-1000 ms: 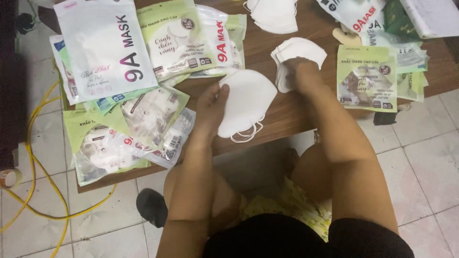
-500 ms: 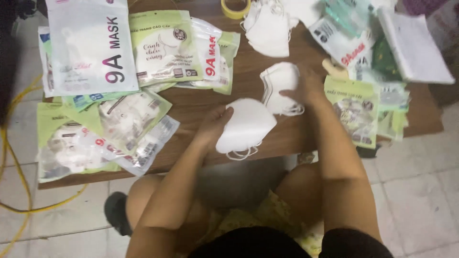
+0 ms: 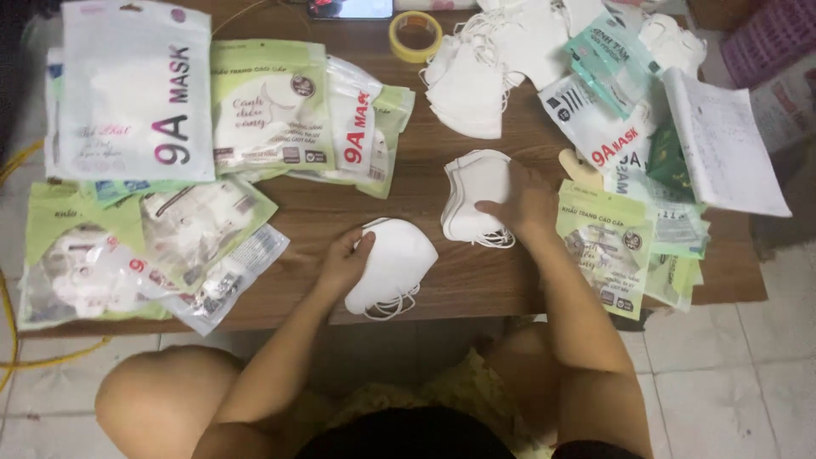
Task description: Picking up individual face masks from a pile, unfolding them, and stacking them neatly on a table.
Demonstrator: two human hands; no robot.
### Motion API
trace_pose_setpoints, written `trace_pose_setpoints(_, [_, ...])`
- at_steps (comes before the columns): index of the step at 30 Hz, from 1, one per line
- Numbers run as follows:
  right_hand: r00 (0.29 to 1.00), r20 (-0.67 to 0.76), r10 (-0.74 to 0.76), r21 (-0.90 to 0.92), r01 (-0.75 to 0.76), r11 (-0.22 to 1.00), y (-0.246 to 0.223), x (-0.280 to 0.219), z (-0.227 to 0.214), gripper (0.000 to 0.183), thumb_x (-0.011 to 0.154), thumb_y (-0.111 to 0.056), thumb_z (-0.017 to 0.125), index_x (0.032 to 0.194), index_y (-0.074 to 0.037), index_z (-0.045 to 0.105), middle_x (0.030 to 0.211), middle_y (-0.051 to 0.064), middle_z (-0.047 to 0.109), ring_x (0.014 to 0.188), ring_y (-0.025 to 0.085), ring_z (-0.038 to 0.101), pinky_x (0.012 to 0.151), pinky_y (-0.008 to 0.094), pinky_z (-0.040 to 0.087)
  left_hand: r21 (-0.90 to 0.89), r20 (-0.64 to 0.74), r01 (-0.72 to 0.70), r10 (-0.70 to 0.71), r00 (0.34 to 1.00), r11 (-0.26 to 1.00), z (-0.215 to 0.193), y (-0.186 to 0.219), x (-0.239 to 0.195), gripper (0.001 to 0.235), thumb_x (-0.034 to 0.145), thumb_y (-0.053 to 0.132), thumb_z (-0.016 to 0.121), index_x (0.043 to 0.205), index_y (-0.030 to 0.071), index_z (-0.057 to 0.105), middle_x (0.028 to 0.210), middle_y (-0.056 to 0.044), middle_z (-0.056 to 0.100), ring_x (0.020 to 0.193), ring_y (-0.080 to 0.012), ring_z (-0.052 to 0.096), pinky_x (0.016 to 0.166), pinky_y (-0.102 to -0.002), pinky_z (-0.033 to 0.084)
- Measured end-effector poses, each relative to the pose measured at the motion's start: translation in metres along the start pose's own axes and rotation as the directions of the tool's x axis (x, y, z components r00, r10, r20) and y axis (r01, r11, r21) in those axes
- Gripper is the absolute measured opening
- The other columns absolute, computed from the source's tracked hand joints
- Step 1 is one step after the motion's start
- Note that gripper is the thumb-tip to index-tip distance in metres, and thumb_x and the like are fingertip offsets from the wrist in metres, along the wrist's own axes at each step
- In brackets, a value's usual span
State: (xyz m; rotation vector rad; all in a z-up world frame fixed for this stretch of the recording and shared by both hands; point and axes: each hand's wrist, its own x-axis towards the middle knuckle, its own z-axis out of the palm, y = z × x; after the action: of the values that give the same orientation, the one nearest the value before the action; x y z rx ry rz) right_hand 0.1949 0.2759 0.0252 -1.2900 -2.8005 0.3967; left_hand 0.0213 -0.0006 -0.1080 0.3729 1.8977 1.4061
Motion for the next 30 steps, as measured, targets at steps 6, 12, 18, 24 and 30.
trace_pose_setpoints(6, [0.963, -0.21, -0.17, -0.102, 0.152, 0.983, 0.003, -0.007, 0.007, 0.097, 0.071, -0.055, 0.089, 0.145, -0.001, 0.058, 0.134, 0.025, 0.064, 0.125, 0.044, 0.06, 0.105, 0.059, 0.041, 0.034, -0.063, -0.298, 0.299, 0.952, 0.954, 0.005, -0.009, -0.004, 0.034, 0.108, 0.027, 0.059, 0.121, -0.001, 0.074, 0.105, -0.027, 0.073, 0.098, -0.0255, 0.067, 0.084, -0.044, 0.057])
trace_pose_setpoints(12, [0.993, -0.011, -0.121, -0.087, 0.12, 0.989, -0.003, -0.002, -0.005, 0.096, 0.074, -0.056, 0.086, 0.149, -0.007, 0.052, 0.136, 0.026, 0.064, 0.126, 0.047, 0.06, 0.101, 0.065, 0.044, 0.139, -0.096, -0.249, 0.263, 0.96, 0.958, 0.009, 0.022, -0.035, 0.051, 0.109, 0.034, 0.055, 0.13, -0.012, 0.064, 0.126, -0.033, 0.066, 0.127, -0.0419, 0.06, 0.109, -0.054, 0.047])
trace_pose_setpoints(18, [0.994, 0.07, -0.083, -0.114, 0.091, 0.989, -0.021, -0.009, -0.022, 0.089, 0.075, -0.05, 0.087, 0.148, -0.011, 0.053, 0.135, 0.026, 0.064, 0.124, 0.048, 0.061, 0.097, 0.066, 0.049, 0.217, -0.121, -0.191, 0.221, 0.968, 0.957, 0.018, 0.023, -0.028, 0.051, 0.107, 0.036, 0.054, 0.133, -0.007, 0.064, 0.13, -0.03, 0.066, 0.133, -0.0378, 0.057, 0.112, -0.051, 0.045])
trace_pose_setpoints(24, [0.991, 0.082, -0.109, -0.163, 0.121, 0.979, -0.019, 0.016, -0.016, 0.098, 0.075, -0.052, 0.087, 0.153, -0.008, 0.048, 0.134, 0.027, 0.066, 0.126, 0.048, 0.06, 0.097, 0.065, 0.05, 0.271, -0.059, -0.246, 0.271, 0.961, 0.931, 0.009, 0.043, -0.048, 0.055, 0.109, 0.04, 0.048, 0.137, -0.005, 0.061, 0.134, -0.027, 0.064, 0.133, -0.0341, 0.058, 0.111, -0.047, 0.048])
trace_pose_setpoints(30, [0.994, 0.092, -0.062, -0.152, 0.075, 0.986, -0.035, 0.013, -0.025, 0.101, 0.072, -0.044, 0.091, 0.156, -0.011, 0.045, 0.134, 0.027, 0.065, 0.123, 0.048, 0.062, 0.093, 0.066, 0.052, 0.309, 0.046, -0.22, 0.217, 0.975, 0.925, 0.009, 0.033, -0.029, 0.062, 0.11, 0.046, 0.046, 0.143, -0.005, 0.055, 0.139, -0.025, 0.062, 0.134, -0.0312, 0.057, 0.11, -0.044, 0.05])
